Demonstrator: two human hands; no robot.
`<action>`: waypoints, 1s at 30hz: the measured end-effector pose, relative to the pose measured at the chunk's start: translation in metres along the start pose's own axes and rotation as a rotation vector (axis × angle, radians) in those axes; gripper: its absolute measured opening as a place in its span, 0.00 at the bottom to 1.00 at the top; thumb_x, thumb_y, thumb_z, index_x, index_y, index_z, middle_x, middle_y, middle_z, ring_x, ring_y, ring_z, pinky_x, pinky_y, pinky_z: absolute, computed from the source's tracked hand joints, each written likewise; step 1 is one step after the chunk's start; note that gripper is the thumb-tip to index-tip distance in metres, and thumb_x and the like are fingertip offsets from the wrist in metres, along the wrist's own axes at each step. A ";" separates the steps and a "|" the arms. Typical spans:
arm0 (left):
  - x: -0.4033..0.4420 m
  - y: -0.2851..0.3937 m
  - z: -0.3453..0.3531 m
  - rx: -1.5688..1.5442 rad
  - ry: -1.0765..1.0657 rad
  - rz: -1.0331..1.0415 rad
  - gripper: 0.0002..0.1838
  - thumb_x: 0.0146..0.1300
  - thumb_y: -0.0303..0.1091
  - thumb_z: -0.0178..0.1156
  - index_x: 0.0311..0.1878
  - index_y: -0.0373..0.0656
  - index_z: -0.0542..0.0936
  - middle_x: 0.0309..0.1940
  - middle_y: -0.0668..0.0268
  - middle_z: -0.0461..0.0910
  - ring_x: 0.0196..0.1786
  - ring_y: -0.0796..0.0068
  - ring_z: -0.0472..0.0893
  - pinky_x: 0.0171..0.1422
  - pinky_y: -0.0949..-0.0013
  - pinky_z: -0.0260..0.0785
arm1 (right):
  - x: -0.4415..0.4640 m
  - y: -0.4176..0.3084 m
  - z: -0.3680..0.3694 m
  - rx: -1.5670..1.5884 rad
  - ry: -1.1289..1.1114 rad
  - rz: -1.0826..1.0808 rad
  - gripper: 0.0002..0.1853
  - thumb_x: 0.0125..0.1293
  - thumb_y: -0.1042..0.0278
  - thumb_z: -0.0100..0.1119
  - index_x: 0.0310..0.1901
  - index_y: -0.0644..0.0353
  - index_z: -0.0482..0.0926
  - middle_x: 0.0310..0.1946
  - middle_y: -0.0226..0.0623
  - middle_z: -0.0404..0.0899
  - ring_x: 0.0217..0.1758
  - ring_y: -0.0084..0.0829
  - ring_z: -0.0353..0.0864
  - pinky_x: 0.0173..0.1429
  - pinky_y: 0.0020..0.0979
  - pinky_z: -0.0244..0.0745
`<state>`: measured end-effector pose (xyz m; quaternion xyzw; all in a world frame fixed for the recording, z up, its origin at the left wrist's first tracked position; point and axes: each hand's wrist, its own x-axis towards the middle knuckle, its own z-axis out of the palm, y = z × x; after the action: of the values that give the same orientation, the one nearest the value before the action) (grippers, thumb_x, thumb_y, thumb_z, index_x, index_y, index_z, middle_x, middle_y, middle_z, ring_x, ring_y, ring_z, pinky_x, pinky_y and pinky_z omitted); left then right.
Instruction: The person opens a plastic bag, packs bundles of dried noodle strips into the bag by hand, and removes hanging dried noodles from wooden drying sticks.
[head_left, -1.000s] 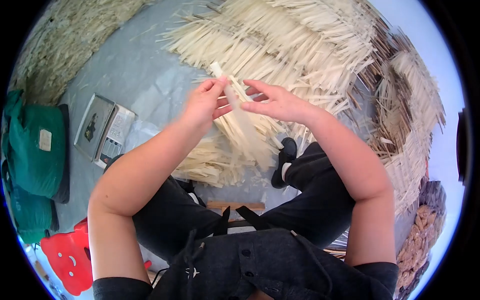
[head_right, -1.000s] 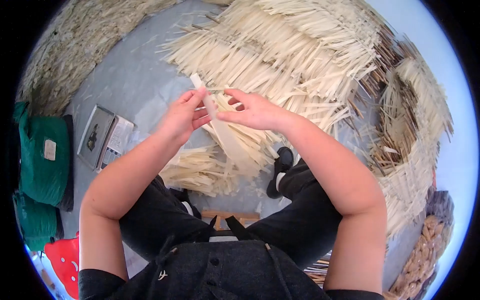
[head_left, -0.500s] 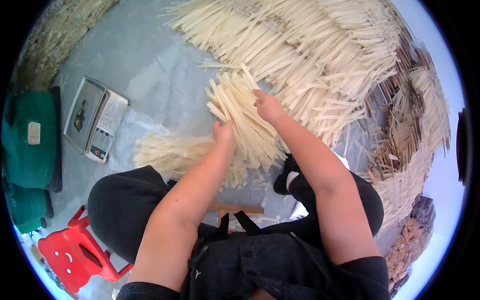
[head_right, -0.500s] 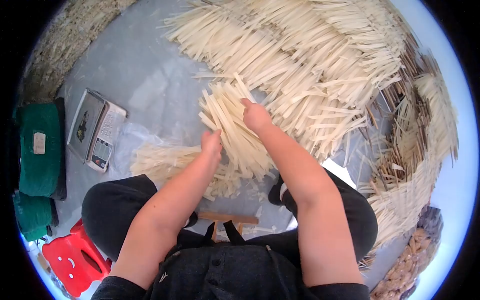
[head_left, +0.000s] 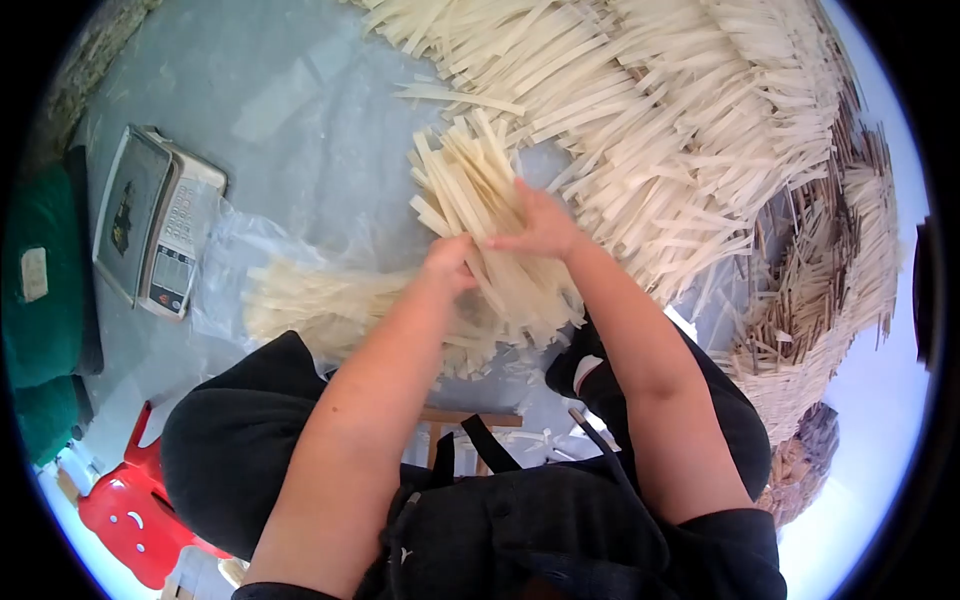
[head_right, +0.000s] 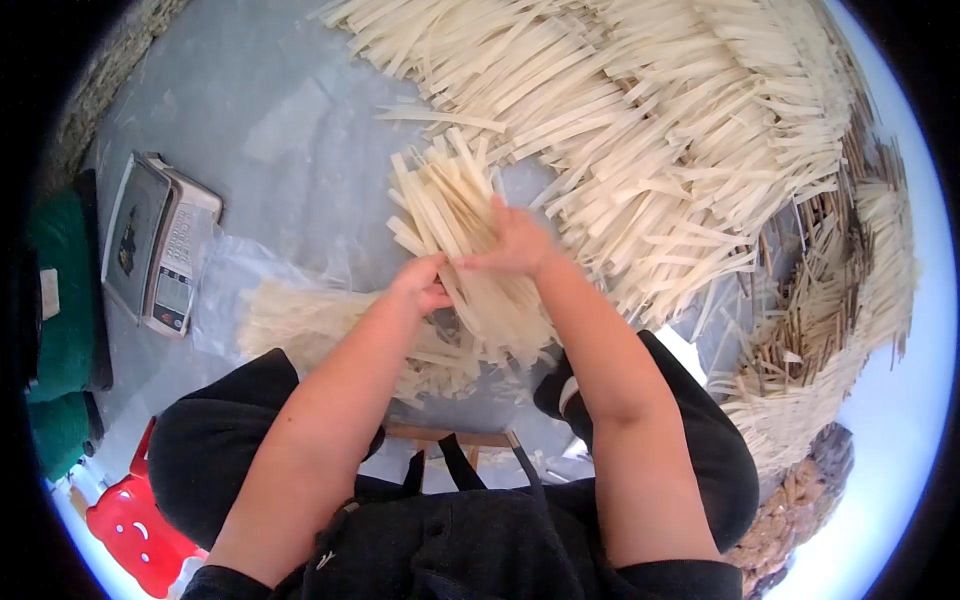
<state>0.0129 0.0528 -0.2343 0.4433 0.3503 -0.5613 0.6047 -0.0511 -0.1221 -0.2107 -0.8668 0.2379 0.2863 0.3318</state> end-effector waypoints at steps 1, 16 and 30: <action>0.000 0.008 -0.002 0.088 -0.040 -0.078 0.22 0.74 0.39 0.46 0.67 0.43 0.65 0.59 0.57 0.74 0.54 0.55 0.80 0.55 0.43 0.74 | -0.014 -0.014 0.005 -0.118 -0.025 -0.006 0.74 0.38 0.25 0.71 0.76 0.63 0.38 0.74 0.59 0.47 0.77 0.51 0.51 0.76 0.43 0.53; -0.009 0.003 0.002 0.617 -0.099 0.120 0.28 0.70 0.50 0.50 0.69 0.49 0.66 0.63 0.64 0.70 0.64 0.64 0.66 0.67 0.46 0.53 | -0.012 -0.046 0.062 -0.299 0.281 0.243 0.66 0.42 0.45 0.75 0.77 0.47 0.38 0.67 0.57 0.58 0.70 0.53 0.63 0.69 0.51 0.60; 0.024 -0.009 -0.014 0.548 0.074 0.242 0.33 0.66 0.44 0.55 0.72 0.46 0.61 0.64 0.60 0.69 0.66 0.58 0.66 0.63 0.47 0.60 | 0.012 -0.002 0.021 -0.136 0.268 0.185 0.62 0.41 0.58 0.73 0.77 0.42 0.42 0.52 0.54 0.77 0.57 0.51 0.77 0.60 0.42 0.73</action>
<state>0.0077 0.0575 -0.2627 0.6485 0.1522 -0.5424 0.5119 -0.0486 -0.1087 -0.2310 -0.8920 0.3388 0.2130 0.2102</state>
